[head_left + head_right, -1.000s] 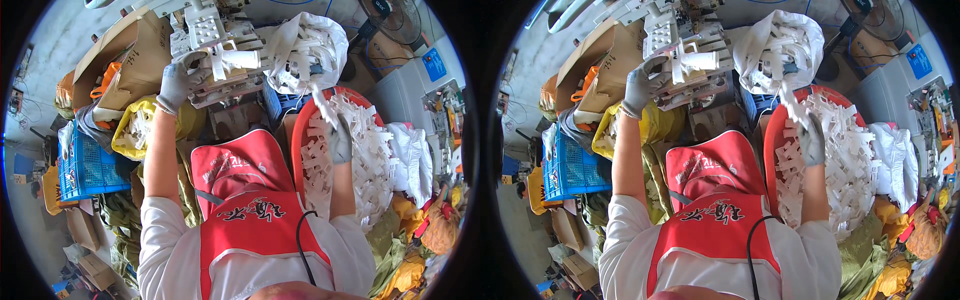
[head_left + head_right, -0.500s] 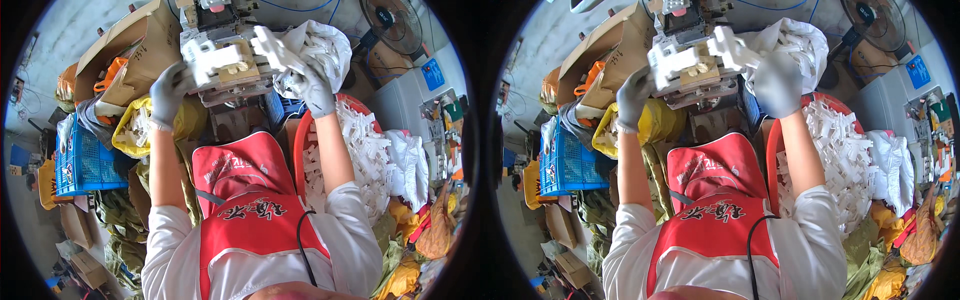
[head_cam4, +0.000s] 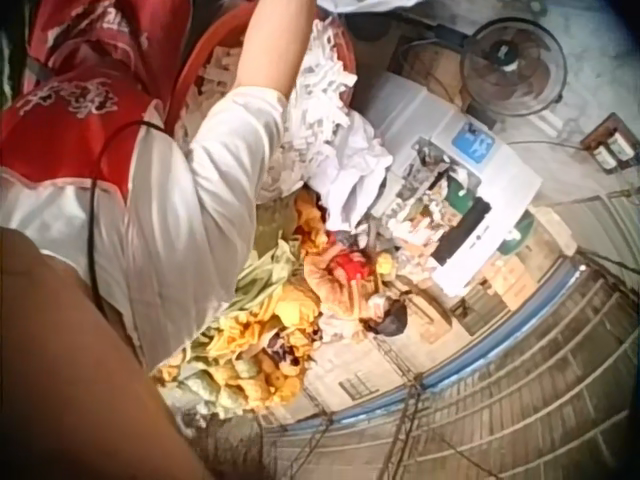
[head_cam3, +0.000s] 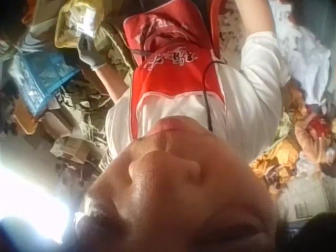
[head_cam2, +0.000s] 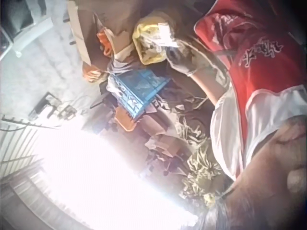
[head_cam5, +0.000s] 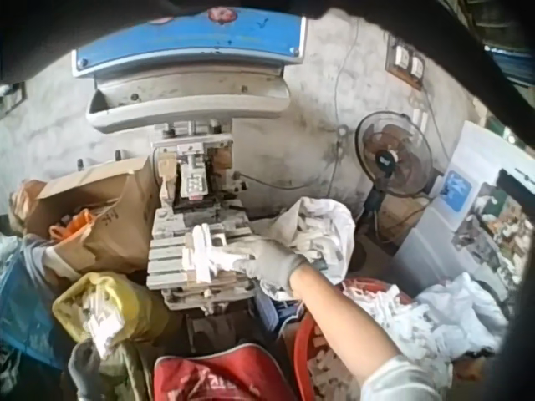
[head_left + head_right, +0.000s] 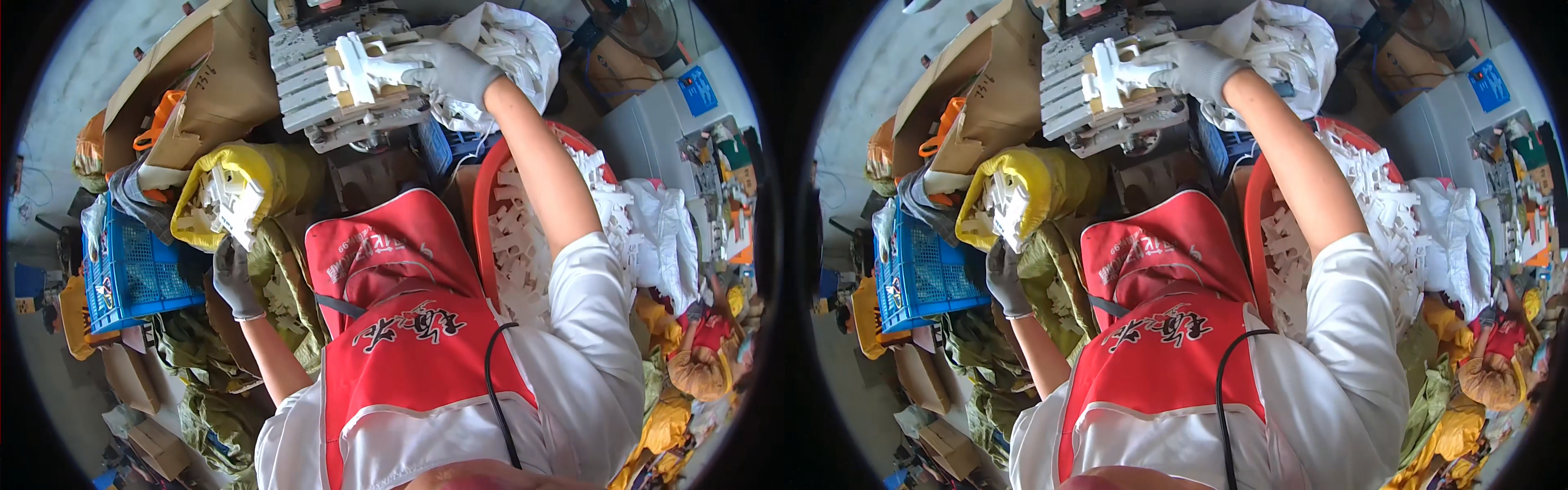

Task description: The person is picking white plastic parts from a red bin and feeding them into an assembly machine.

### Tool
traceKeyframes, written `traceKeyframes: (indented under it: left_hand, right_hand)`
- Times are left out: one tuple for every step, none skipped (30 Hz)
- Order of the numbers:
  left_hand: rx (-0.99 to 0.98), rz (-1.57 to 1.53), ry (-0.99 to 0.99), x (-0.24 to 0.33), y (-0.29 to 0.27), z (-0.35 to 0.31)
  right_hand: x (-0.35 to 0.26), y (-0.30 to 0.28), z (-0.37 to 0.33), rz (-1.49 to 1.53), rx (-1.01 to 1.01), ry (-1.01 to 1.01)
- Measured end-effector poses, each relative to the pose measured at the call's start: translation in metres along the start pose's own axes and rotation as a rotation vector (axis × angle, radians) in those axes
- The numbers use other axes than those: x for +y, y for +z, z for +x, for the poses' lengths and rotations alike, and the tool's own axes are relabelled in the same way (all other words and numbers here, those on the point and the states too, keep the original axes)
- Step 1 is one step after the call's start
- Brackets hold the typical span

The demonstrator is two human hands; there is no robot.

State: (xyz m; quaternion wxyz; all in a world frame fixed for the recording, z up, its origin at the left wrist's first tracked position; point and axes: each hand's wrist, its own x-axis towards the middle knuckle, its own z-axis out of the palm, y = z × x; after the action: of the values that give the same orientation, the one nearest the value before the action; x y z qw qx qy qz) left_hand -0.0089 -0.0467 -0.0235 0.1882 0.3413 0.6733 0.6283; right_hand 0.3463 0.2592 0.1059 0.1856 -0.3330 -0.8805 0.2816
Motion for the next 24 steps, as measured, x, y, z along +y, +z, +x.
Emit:
traceKeyframes:
  left_hand:
    - [0.006,0.018,-0.002,-0.008,-0.002,-0.001]
    - [-0.018,0.023,-0.011,-0.014,-0.004,-0.004]
    - [0.017,0.087,0.002,-0.02,-0.006,-0.005]
    - [0.031,0.152,0.017,-0.023,-0.005,-0.007]
    - [0.018,0.266,-0.031,-0.023,-0.009,-0.01]
    - [0.032,0.323,0.05,-0.045,-0.024,-0.01]
    - [0.057,0.459,0.091,-0.053,-0.032,-0.011]
    - [0.077,0.401,0.038,-0.068,-0.046,-0.017]
    - [0.084,0.45,0.017,-0.076,-0.055,-0.022]
    - [0.043,0.474,0.003,-0.091,-0.071,-0.024]
    - [0.129,0.417,-0.157,-0.095,-0.074,-0.032]
    - [0.227,0.429,-0.229,-0.106,-0.082,-0.033]
    - [0.164,0.529,-0.234,-0.105,-0.082,-0.028]
    - [0.121,0.634,-0.243,-0.102,-0.085,-0.027]
    - [0.106,0.636,-0.235,-0.104,-0.081,-0.022]
    - [0.095,0.586,-0.268,-0.107,-0.081,-0.018]
    - [0.088,0.536,-0.299,-0.108,-0.079,-0.015]
    - [0.091,0.537,-0.296,-0.108,-0.075,-0.013]
    - [0.001,0.476,-0.287,-0.107,-0.065,-0.011]
    - [-0.087,0.416,-0.278,-0.105,-0.056,-0.01]
    - [-0.079,0.417,-0.273,-0.103,-0.048,-0.011]
    - [-0.119,0.458,-0.237,-0.099,-0.039,-0.013]
    - [-0.158,0.498,-0.201,-0.096,-0.031,-0.015]
    - [-0.198,0.539,-0.167,-0.093,-0.024,-0.016]
  right_hand:
    - [-0.004,0.001,-0.005,-0.371,0.122,-0.123]
    - [-0.005,0.0,-0.012,-0.366,0.122,-0.096]
    - [-0.005,-0.002,-0.019,-0.097,0.226,-0.083]
    - [0.005,0.002,-0.033,-0.068,0.425,-0.098]
    - [0.013,0.005,-0.045,-0.041,0.619,-0.125]
    - [0.016,0.012,-0.065,0.141,0.567,0.015]
    - [0.032,0.025,-0.086,0.065,0.55,0.052]
    - [0.052,0.049,-0.107,-0.002,0.52,0.083]
    - [0.065,0.078,-0.133,0.112,0.48,0.152]
    - [0.069,0.105,-0.158,0.235,0.445,0.207]
    - [0.07,0.118,-0.179,0.154,0.361,0.285]
    - [0.075,0.126,-0.2,0.077,0.272,0.358]
    - [0.091,0.131,-0.222,0.071,0.292,0.386]
    - [0.108,0.138,-0.24,0.043,0.349,0.481]
    - [0.128,0.143,-0.262,0.016,0.409,0.58]
    - [0.156,0.143,-0.279,-0.105,0.45,0.564]
    - [0.18,0.135,-0.289,-0.155,0.401,0.716]
    - [0.189,0.124,-0.294,-0.161,0.366,0.925]
    - [0.214,0.122,-0.3,-0.244,0.419,0.918]
    - [0.222,0.111,-0.299,-0.314,0.36,0.948]
    - [0.232,0.104,-0.293,-0.354,0.391,0.967]
    - [0.242,0.1,-0.286,-0.391,0.42,0.983]
    - [0.249,0.096,-0.28,-0.387,0.421,0.97]
    - [0.256,0.093,-0.275,-0.452,0.362,0.914]
